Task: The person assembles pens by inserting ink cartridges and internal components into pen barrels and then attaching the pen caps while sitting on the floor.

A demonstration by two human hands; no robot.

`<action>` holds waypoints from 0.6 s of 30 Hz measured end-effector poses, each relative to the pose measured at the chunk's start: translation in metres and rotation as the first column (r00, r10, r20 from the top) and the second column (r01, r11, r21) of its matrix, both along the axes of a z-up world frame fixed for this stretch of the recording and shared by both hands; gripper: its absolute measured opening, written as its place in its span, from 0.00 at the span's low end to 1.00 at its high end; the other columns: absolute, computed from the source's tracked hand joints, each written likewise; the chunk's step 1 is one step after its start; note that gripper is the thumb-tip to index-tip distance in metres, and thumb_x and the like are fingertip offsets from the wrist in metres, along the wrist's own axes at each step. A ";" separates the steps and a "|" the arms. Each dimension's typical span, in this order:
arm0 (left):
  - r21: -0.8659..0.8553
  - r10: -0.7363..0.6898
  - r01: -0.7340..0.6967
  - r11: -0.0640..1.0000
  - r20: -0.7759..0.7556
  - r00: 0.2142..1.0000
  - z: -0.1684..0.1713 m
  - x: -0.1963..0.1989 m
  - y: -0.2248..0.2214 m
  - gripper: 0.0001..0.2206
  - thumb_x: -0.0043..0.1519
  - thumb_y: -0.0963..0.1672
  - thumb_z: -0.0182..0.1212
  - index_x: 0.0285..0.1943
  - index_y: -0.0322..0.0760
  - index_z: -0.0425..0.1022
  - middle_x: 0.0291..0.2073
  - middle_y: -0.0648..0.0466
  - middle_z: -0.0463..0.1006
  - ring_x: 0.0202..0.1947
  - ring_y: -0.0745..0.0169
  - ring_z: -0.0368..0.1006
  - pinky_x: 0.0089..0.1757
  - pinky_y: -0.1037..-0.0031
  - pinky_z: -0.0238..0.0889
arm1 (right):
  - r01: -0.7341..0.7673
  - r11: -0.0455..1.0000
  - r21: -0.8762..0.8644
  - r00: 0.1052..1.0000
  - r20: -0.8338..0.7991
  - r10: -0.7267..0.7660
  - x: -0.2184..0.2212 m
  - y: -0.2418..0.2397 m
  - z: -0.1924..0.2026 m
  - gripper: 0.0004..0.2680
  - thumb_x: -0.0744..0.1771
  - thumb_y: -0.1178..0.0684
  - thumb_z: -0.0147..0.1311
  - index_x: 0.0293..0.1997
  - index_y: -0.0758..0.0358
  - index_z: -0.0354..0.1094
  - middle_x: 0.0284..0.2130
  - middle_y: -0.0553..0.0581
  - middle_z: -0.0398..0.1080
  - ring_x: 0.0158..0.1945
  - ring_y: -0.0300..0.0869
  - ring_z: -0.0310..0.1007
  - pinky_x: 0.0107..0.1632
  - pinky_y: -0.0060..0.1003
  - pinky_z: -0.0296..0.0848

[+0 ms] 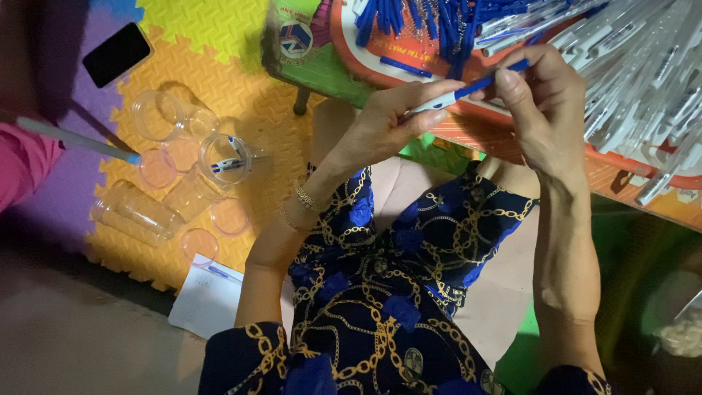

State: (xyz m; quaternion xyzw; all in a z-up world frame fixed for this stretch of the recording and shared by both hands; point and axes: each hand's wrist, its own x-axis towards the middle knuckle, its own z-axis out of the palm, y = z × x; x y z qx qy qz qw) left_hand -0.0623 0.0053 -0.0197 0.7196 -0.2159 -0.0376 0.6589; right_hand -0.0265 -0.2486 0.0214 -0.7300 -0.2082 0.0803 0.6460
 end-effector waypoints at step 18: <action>-0.031 -0.026 0.026 0.999 -0.009 1.000 0.010 0.000 -0.025 0.14 0.80 0.45 0.57 0.73 0.44 0.74 0.65 0.53 0.84 0.66 0.61 0.84 0.55 0.74 0.78 | 0.129 0.992 0.009 0.988 0.080 -0.130 -0.025 -0.012 -0.004 0.08 0.80 0.57 0.54 0.63 0.74 0.66 0.49 0.66 0.74 0.48 0.50 0.82 0.56 0.39 0.83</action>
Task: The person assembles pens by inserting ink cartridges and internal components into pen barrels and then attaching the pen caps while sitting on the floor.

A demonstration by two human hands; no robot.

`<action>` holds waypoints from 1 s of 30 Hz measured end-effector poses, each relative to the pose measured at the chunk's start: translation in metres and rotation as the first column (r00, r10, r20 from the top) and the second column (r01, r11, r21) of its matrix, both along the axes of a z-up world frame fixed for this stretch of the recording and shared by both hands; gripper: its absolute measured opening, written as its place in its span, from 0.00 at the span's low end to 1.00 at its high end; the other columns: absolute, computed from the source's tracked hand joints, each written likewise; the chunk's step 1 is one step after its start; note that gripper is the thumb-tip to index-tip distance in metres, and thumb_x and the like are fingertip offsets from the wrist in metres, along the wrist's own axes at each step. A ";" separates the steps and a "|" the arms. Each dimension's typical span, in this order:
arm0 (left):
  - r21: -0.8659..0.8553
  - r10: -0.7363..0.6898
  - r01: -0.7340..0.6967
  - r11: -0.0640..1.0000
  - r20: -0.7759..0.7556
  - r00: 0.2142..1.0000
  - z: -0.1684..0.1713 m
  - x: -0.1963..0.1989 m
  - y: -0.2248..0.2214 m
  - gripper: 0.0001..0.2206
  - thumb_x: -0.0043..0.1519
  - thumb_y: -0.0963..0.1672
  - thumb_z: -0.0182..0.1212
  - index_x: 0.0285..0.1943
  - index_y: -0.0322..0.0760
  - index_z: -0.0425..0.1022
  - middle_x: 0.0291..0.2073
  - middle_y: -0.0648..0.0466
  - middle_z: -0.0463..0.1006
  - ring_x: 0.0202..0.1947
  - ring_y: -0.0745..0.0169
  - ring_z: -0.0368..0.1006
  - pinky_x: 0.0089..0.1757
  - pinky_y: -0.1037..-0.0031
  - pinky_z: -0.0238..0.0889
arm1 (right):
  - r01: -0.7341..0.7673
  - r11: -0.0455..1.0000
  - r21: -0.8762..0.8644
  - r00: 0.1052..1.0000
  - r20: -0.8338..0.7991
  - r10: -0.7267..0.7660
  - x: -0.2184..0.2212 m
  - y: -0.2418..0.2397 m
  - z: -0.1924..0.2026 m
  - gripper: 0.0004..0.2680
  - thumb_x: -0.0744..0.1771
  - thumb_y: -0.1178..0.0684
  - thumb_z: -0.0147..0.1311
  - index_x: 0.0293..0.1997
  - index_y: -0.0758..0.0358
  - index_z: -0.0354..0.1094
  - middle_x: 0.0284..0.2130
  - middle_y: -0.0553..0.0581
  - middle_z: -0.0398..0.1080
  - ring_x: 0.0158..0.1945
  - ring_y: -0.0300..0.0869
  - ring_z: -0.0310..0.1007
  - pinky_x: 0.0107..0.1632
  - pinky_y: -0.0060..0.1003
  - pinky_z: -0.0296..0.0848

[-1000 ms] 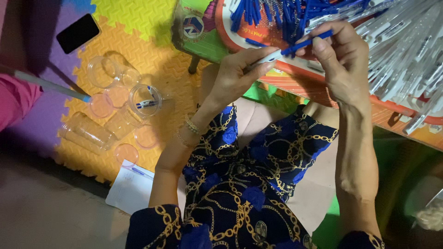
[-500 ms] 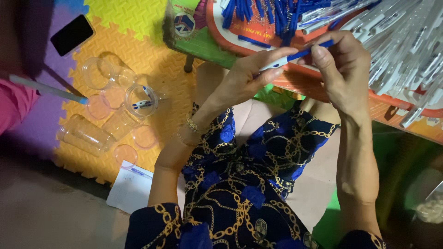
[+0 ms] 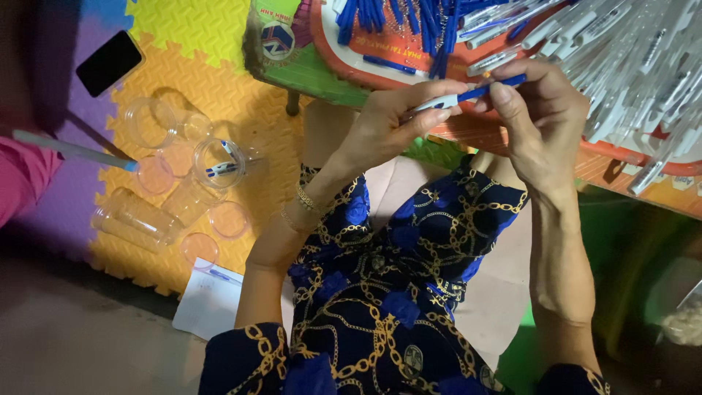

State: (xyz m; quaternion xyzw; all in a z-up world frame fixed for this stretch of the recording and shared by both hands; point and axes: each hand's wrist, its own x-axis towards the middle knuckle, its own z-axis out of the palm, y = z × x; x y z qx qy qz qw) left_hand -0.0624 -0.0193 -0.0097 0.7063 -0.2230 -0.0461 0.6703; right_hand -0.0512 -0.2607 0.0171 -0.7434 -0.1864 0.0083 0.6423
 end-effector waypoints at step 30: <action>-0.058 0.149 -0.150 0.987 -0.021 0.989 -0.018 -0.007 -0.001 0.13 0.70 0.42 0.74 0.62 0.42 0.83 0.54 0.58 0.88 0.48 0.73 0.81 0.48 0.79 0.76 | 0.103 0.988 0.112 0.995 -0.010 -0.103 -0.015 0.018 -0.009 0.07 0.79 0.57 0.55 0.60 0.73 0.66 0.46 0.68 0.74 0.47 0.49 0.79 0.55 0.40 0.83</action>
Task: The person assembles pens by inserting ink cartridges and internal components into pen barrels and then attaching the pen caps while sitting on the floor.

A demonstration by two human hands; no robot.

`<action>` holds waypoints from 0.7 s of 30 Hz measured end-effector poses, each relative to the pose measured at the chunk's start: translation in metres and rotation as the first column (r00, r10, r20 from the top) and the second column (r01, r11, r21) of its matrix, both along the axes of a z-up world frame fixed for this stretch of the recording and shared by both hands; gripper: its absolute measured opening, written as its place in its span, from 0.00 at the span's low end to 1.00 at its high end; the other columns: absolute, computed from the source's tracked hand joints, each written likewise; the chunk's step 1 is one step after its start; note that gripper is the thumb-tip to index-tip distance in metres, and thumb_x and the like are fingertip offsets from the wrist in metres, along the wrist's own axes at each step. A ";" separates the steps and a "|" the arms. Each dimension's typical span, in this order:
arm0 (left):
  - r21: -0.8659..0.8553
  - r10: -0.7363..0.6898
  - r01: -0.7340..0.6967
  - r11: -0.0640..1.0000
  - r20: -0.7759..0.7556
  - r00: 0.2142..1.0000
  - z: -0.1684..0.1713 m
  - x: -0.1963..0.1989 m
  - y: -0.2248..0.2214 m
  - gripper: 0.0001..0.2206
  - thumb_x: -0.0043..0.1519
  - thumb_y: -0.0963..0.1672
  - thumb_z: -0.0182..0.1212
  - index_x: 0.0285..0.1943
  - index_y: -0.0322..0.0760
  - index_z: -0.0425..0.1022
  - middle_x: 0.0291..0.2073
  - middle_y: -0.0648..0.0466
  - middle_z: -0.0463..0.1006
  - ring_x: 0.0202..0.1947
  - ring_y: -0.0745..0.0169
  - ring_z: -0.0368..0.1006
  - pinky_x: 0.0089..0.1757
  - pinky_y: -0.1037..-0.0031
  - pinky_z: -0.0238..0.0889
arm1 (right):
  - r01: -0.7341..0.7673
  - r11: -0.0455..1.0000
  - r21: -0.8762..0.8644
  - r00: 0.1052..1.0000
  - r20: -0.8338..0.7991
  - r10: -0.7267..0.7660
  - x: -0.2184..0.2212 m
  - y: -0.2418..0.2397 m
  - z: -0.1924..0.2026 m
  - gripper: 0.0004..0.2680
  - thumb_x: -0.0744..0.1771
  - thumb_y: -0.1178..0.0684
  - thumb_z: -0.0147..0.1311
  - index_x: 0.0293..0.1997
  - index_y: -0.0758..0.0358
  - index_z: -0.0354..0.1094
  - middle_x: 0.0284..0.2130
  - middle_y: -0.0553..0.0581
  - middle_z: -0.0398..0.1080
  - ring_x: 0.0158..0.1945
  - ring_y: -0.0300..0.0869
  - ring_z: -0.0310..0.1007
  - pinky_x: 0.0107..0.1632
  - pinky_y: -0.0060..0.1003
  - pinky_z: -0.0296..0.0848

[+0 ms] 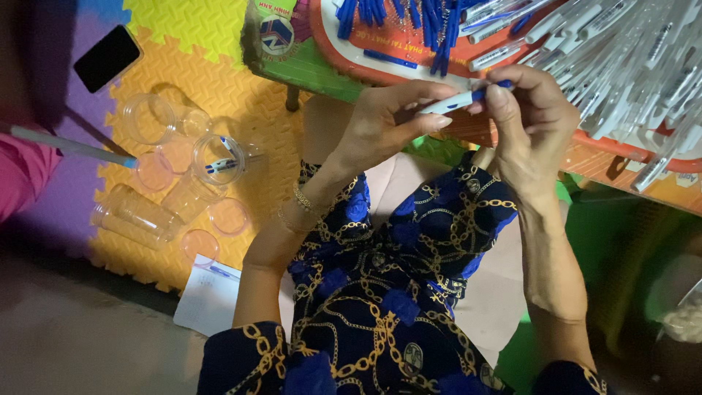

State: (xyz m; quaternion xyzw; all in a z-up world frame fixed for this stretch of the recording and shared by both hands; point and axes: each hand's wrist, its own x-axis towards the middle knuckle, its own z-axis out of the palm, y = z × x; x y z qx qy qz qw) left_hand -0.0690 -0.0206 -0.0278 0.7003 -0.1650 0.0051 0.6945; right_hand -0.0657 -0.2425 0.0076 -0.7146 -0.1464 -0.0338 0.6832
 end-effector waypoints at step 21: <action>-0.203 -0.111 0.080 0.976 -0.149 0.983 0.011 -0.007 0.007 0.18 0.72 0.40 0.71 0.71 0.45 0.79 0.61 0.46 0.85 0.50 0.60 0.85 0.46 0.71 0.89 | 0.099 0.978 -0.186 0.924 0.381 -0.021 -0.003 0.024 -0.028 0.07 0.78 0.61 0.50 0.59 0.78 0.71 0.51 0.74 0.74 0.57 0.59 0.75 0.60 0.52 0.74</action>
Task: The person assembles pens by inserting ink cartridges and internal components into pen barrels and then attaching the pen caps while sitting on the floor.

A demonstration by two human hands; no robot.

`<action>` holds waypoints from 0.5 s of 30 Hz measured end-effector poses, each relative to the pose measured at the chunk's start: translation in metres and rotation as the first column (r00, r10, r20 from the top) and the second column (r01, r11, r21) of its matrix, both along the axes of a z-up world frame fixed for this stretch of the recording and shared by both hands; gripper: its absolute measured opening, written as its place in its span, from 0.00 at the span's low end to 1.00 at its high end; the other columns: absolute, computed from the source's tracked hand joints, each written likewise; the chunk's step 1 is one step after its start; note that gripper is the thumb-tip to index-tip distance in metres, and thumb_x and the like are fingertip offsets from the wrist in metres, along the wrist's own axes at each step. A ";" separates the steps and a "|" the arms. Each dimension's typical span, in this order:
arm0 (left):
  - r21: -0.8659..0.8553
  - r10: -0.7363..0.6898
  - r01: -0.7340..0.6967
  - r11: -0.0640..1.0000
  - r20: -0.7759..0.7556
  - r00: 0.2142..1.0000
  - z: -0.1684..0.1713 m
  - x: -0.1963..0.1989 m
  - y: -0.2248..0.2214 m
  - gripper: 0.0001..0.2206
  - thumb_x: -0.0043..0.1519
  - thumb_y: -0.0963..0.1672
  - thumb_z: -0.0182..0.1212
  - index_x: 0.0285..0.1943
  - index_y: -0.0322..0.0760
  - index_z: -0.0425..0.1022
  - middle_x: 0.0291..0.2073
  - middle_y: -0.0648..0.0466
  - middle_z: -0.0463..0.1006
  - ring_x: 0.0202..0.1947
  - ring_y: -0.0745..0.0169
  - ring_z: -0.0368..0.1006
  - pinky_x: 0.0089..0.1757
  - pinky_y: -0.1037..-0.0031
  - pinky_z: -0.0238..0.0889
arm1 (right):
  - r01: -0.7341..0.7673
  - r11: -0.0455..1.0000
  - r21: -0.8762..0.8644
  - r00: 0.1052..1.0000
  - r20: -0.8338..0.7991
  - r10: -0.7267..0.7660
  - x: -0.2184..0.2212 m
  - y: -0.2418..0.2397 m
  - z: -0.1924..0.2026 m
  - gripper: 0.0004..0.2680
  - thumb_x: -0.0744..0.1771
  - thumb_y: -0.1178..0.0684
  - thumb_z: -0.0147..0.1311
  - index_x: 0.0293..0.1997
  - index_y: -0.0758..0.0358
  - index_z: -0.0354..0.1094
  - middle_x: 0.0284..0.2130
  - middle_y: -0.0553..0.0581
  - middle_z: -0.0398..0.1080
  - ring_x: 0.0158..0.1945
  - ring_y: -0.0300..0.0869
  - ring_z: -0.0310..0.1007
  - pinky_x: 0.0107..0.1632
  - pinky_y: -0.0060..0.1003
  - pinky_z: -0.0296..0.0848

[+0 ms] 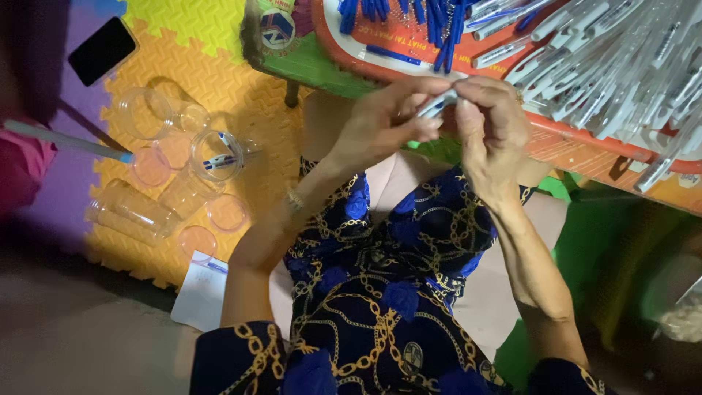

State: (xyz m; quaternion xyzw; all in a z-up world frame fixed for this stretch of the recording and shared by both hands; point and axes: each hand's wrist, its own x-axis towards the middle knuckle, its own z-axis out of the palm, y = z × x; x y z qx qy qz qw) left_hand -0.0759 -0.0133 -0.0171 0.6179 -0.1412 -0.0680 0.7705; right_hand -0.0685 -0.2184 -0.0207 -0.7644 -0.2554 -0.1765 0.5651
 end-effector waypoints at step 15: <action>-0.085 0.468 -0.472 0.877 -0.068 0.881 -0.001 -0.052 0.070 0.27 0.69 0.35 0.71 0.76 0.34 0.66 0.44 0.41 0.84 0.47 0.48 0.86 0.51 0.58 0.85 | -0.321 0.907 -0.272 0.901 -0.384 0.203 -0.036 0.068 0.021 0.12 0.68 0.54 0.72 0.56 0.68 0.79 0.35 0.67 0.80 0.35 0.56 0.82 0.44 0.50 0.82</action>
